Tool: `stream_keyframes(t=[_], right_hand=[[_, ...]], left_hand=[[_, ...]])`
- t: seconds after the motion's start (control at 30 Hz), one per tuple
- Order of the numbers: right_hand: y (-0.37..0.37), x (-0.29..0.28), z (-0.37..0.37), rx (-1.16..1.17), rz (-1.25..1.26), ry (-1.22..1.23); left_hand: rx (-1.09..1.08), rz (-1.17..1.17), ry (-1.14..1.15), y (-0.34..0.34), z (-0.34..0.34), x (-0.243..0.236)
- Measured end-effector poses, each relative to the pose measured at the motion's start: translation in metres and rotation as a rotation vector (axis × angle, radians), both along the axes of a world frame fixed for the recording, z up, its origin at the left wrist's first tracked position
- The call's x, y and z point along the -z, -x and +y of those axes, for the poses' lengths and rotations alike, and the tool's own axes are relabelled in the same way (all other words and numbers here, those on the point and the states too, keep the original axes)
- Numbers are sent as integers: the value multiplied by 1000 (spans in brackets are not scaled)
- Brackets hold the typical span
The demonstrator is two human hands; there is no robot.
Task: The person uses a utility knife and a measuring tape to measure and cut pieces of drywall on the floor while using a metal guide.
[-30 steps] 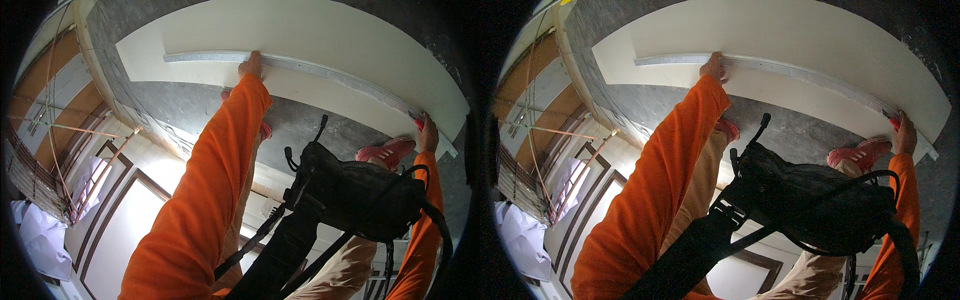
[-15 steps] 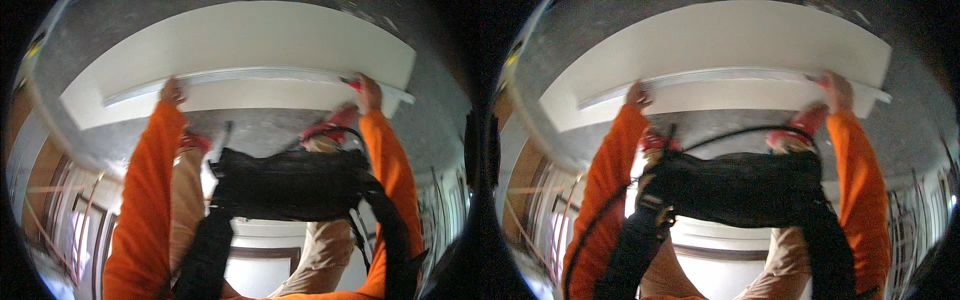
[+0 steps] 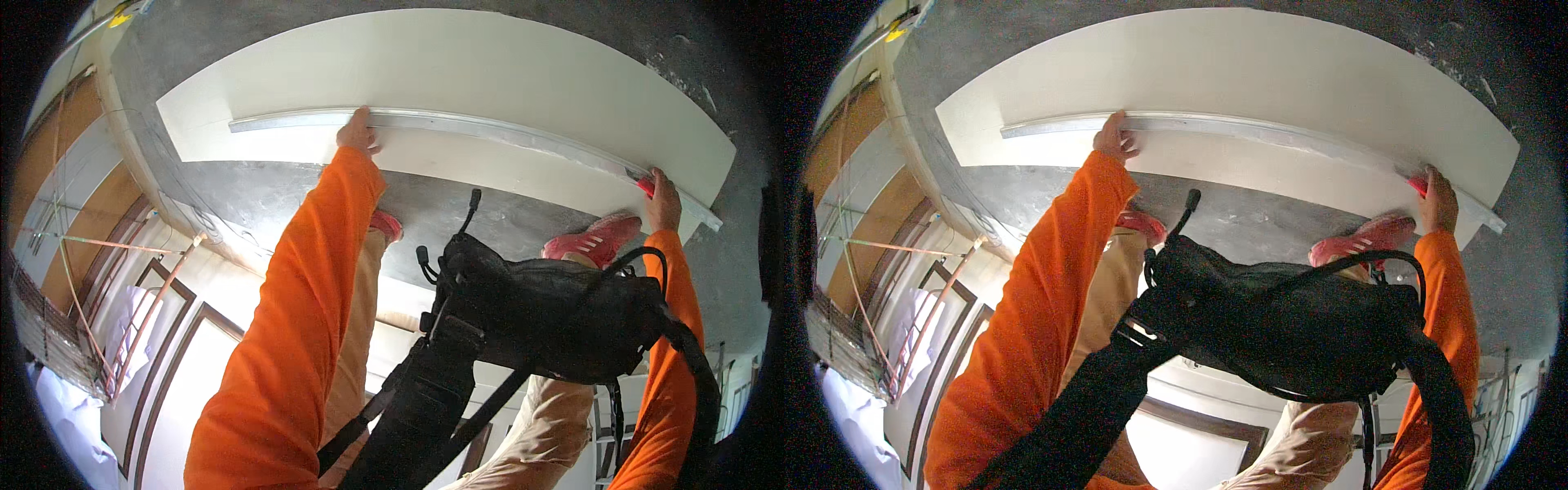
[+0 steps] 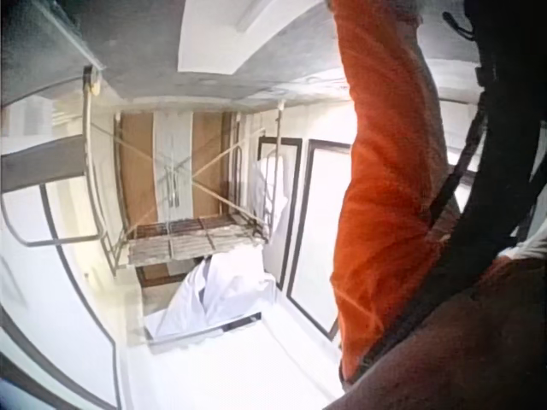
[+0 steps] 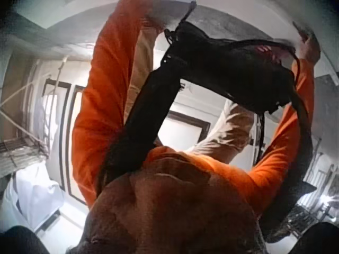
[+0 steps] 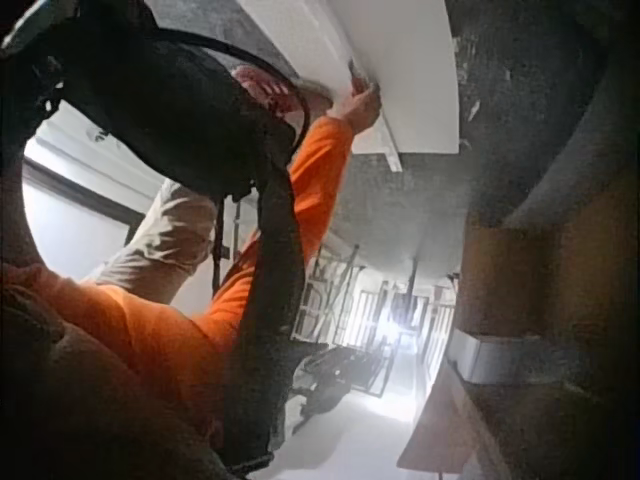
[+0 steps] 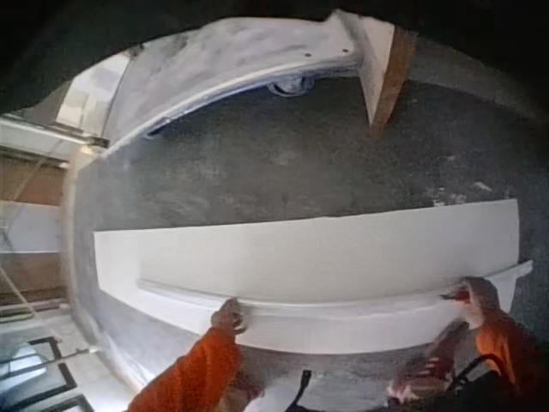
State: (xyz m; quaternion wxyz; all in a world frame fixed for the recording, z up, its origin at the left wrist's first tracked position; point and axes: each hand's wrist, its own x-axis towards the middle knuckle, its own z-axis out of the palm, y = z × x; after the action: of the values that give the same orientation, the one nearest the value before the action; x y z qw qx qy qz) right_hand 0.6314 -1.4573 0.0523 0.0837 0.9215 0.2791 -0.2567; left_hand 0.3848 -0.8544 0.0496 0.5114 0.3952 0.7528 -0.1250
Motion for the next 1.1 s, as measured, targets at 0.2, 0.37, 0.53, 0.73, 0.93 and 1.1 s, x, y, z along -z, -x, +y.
stream_keyframes(t=[0.2, 0.37, 0.53, 0.73, 0.93, 1.1], right_hand=[[0, -5, 9, 122, 100, 129], [3, 13, 21, 88, 120, 43], [1, 2, -4, -27, 14, -1], [10, -8, 21, 72, -68, -164], [9, -3, 49, 92, -14, -71], [7, -16, 63, 61, 35, 75]], left_hand=[[-23, 15, 14, -3, 4, 1], [151, 38, -51, 37, 37, 20], [313, -40, -19, 35, 32, 46], [347, -124, 56, 58, 41, 62], [203, -100, 114, 50, 59, 31], [567, -110, 268, 75, 91, 63]])
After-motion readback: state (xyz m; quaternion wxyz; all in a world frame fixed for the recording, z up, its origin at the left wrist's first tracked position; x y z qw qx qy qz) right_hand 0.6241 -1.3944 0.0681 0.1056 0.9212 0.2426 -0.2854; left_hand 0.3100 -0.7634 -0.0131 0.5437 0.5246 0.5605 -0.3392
